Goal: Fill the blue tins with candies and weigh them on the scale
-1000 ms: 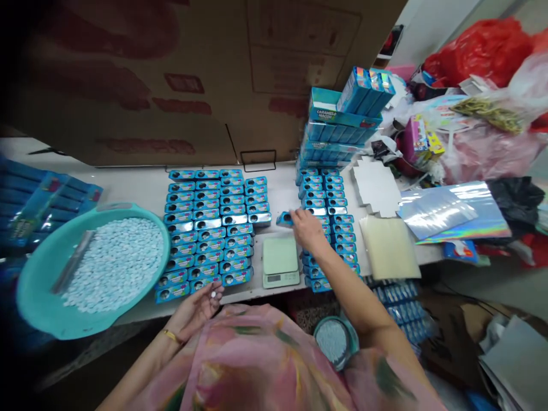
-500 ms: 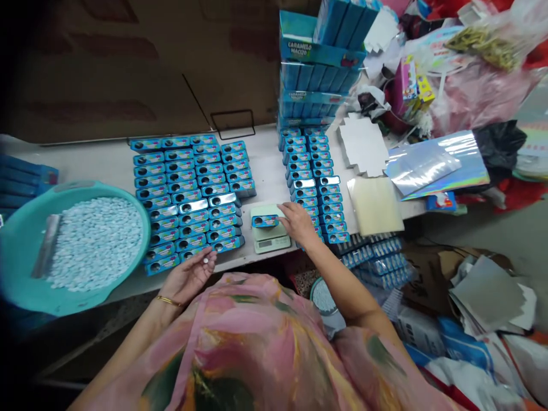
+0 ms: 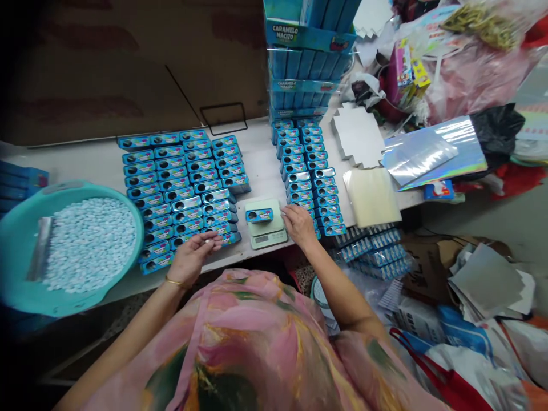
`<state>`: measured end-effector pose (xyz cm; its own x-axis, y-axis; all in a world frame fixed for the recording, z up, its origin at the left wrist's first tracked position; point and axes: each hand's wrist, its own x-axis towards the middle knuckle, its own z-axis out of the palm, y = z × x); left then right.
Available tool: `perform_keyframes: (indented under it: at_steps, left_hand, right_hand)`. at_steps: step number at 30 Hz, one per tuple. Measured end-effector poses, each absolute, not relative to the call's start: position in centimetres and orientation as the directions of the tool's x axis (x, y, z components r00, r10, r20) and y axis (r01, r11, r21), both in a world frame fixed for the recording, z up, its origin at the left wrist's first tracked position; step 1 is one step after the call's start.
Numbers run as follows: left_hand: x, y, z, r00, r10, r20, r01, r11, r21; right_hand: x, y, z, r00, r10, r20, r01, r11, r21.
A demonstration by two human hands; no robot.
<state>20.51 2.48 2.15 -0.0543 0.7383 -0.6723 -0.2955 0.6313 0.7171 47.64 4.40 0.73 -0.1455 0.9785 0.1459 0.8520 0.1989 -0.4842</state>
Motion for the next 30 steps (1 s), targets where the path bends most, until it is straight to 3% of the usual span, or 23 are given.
perform_keyframes:
  at_steps: [3, 8, 13, 18, 22, 25, 28, 30]
  left_hand:
    - [21.7, 3.6, 1.8, 0.001, 0.831, -0.556, -0.041, 0.555, 0.831]
    - [24.3, 5.6, 1.5, 0.162, 0.938, -0.306, 0.308, 0.247, 0.919]
    - [26.5, 7.2, 1.4, 0.288, 0.937, -0.197, 0.376, 0.079, 0.923]
    - [27.2, 7.7, 1.4, 0.285, 0.932, -0.224, 0.331, 0.124, 0.936]
    - [23.9, 7.7, 1.4, 0.1, 0.987, -0.127, 0.359, 0.083, 0.93]
    - [17.0, 7.5, 0.7, -0.212, 0.977, 0.015, 0.512, 0.098, 0.853]
    - [8.1, 6.8, -0.5, -0.531, 0.847, 0.014, 0.605, 0.368, 0.706]
    - [3.3, 6.3, -1.5, -0.642, 0.757, -0.12, 0.581, 0.583, 0.569]
  right_hand:
    - [47.4, 3.6, 0.5, -0.133, 0.982, 0.131, 0.845, 0.181, -0.502]
    - [47.2, 2.4, 0.1, -0.124, 0.983, 0.138, 0.827, 0.179, -0.533]
    - [47.3, 1.4, -0.1, -0.119, 0.983, 0.143, 0.807, 0.18, -0.562]
    - [47.6, 1.1, -0.3, -0.093, 0.988, 0.127, 0.803, 0.15, -0.576]
    - [48.0, 0.8, -0.7, -0.108, 0.983, 0.145, 0.794, 0.173, -0.582]
    - [48.1, 0.4, -1.1, -0.133, 0.979, 0.152, 0.789, 0.198, -0.582]
    - [47.9, -0.1, -1.9, -0.168, 0.975, 0.144, 0.785, 0.221, -0.579]
    - [47.6, -0.4, -2.3, -0.192, 0.973, 0.126, 0.79, 0.23, -0.569]
